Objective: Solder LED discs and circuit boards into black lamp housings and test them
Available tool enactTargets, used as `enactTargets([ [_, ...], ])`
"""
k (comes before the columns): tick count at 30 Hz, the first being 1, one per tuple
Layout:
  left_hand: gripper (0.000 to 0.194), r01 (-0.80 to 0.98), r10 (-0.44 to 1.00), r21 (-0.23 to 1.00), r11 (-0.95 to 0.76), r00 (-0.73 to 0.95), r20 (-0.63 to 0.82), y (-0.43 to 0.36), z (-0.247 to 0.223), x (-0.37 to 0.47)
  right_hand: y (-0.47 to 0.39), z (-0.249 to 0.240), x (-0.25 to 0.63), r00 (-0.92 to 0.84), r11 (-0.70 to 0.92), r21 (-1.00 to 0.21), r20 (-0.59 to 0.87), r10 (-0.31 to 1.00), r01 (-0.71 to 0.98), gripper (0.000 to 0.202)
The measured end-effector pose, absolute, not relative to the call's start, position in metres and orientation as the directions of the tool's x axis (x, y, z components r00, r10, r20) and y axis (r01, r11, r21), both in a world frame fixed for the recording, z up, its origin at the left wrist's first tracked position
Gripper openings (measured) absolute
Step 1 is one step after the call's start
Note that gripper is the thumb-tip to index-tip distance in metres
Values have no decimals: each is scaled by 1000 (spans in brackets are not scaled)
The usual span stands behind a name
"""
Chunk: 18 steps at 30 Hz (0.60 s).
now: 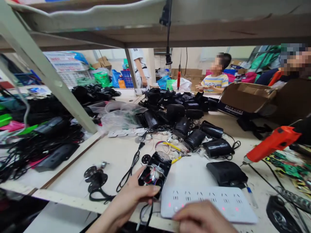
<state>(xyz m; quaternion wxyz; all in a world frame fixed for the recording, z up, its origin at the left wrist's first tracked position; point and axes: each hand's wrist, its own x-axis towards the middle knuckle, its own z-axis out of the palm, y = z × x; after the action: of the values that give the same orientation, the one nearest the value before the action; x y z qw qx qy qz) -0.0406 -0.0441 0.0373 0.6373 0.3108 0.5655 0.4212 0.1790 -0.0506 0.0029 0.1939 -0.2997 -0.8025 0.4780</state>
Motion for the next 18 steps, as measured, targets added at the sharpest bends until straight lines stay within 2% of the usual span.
enactTargets([
  [2, 59, -202, 874, 851, 484, 65, -482, -47, 27, -31, -38, 12, 195, -547, 358, -861, 115, 829, 361, 26],
  [3, 57, -203, 867, 843, 499, 90, -491, -47, 24, -27, -34, 16, 198, -426, 401, -835, 228, 876, 377, 23],
  [5, 53, -187, 860, 840, 510, 128, -494, -48, 22, -19, -28, 24, 198, -310, 531, -754, 436, 845, 387, 16],
  [7, 50, -167, 866, 850, 499, 143, -480, -48, 24, -14, -26, 27, 189, -358, 662, -650, 557, 750, 375, 22],
  [11, 39, -134, 888, 880, 455, 138, -438, -49, 29, -7, -30, 23, 168, -476, 791, -461, 633, 610, 402, 37],
  [14, 33, -113, 895, 890, 442, 119, -430, -51, 30, -5, -30, 15, 158, -502, 809, -412, 638, 584, 418, 35],
  [18, 35, -81, 898, 896, 436, 101, -428, -54, 31, -4, -26, 8, 154, -544, 807, -365, 602, 585, 464, 25],
])
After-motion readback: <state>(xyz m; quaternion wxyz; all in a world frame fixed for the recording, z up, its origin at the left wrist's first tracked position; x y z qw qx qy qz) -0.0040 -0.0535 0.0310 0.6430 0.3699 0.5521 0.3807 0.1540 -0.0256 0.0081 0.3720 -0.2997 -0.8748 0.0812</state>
